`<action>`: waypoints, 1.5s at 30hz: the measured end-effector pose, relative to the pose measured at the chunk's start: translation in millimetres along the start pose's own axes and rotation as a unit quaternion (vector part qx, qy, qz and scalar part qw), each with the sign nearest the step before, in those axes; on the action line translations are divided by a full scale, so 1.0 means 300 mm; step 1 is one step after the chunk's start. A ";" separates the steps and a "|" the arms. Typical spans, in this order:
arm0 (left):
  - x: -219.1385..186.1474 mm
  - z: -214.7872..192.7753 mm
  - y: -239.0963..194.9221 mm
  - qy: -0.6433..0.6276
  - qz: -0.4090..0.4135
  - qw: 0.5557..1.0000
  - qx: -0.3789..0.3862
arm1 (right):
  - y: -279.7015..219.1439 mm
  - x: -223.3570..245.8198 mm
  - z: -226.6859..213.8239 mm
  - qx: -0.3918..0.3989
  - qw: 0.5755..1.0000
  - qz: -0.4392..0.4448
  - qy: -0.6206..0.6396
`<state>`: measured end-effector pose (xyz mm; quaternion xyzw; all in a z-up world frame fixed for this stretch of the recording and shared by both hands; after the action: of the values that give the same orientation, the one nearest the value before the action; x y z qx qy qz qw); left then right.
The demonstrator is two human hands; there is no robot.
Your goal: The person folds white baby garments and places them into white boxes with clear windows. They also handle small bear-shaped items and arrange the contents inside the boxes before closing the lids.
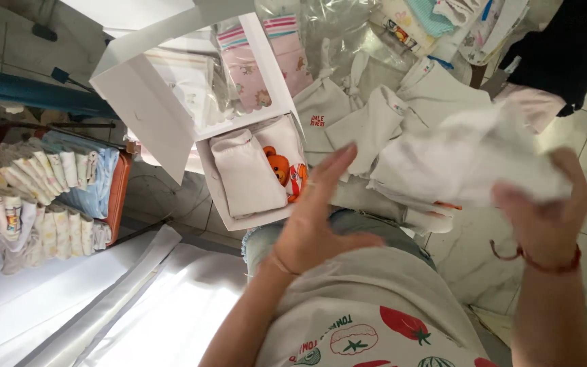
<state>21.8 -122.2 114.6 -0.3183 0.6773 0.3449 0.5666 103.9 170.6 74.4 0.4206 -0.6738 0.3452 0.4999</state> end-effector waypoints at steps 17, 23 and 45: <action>0.265 -0.065 -0.229 -0.246 -0.191 0.929 -0.201 | -0.021 0.086 0.541 0.337 0.926 0.019 0.167; 0.198 -0.114 -0.203 -0.412 -0.246 0.844 -0.239 | -0.029 0.126 0.633 0.371 0.909 0.173 0.085; 0.142 -0.202 -0.218 -0.774 0.026 0.597 -0.208 | -0.180 -0.252 0.114 0.010 0.802 0.574 0.163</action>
<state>35.6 -210.7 72.8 -0.0236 -0.0977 0.6078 0.7877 151.1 134.9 -4.9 -0.1008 -0.6969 0.6395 0.3085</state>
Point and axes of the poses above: each hand's wrist, its own y-axis towards the middle knuckle, its own z-axis out of the palm, x = y × z, the point moved 1 cm from there along y, towards the middle knuckle, and after that the axes turned 3 degrees about x, right-handed, at the moved point
